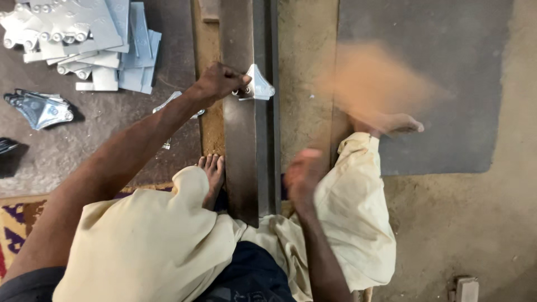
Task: The person sits on the floor and shapes small embossed metal pieces one at a time, holding each piece against a metal form and striking it with a wooden mallet. Shaped pieces are set on a pile beside them as new pieces are picked up and hammered.
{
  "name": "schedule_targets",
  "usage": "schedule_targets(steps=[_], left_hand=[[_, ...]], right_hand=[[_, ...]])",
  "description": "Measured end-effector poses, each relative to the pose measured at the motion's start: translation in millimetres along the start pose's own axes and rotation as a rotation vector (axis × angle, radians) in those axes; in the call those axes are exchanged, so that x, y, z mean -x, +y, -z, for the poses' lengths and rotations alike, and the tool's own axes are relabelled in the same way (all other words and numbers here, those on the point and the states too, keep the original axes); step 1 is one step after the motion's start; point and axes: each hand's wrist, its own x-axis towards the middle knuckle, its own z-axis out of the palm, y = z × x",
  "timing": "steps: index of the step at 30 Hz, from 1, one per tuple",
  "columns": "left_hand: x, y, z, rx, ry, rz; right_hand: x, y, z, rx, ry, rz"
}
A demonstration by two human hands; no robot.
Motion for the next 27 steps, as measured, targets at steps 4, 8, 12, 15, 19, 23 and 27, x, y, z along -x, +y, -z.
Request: schedule_targets(steps=[4, 8, 12, 15, 19, 23, 27], left_hand=[[4, 1, 0, -0.035, 0.022, -0.089], [6, 1, 6, -0.136, 0.041, -0.006], [5, 8, 3, -0.046, 0.019, 0.048], [9, 15, 2, -0.105, 0.007, 0.046], [20, 17, 11, -0.271, -0.023, 0.006], [24, 24, 4, -0.668, 0.286, -0.500], [23, 57, -30, -1.332, 0.109, -0.989]], right_hand=[[-13, 2, -8, 0.364, -0.075, -0.136], [-23, -1, 7, -0.337, 0.081, -0.065], [-28, 10, -6, 0.691, -0.172, 0.750], [-22, 16, -22, 0.182, -0.168, -0.321], [5, 10, -10, 0.156, 0.038, -0.502], [36, 7, 15, 0.178, 0.047, -0.373], [49, 16, 17, 0.163, 0.039, -0.432]])
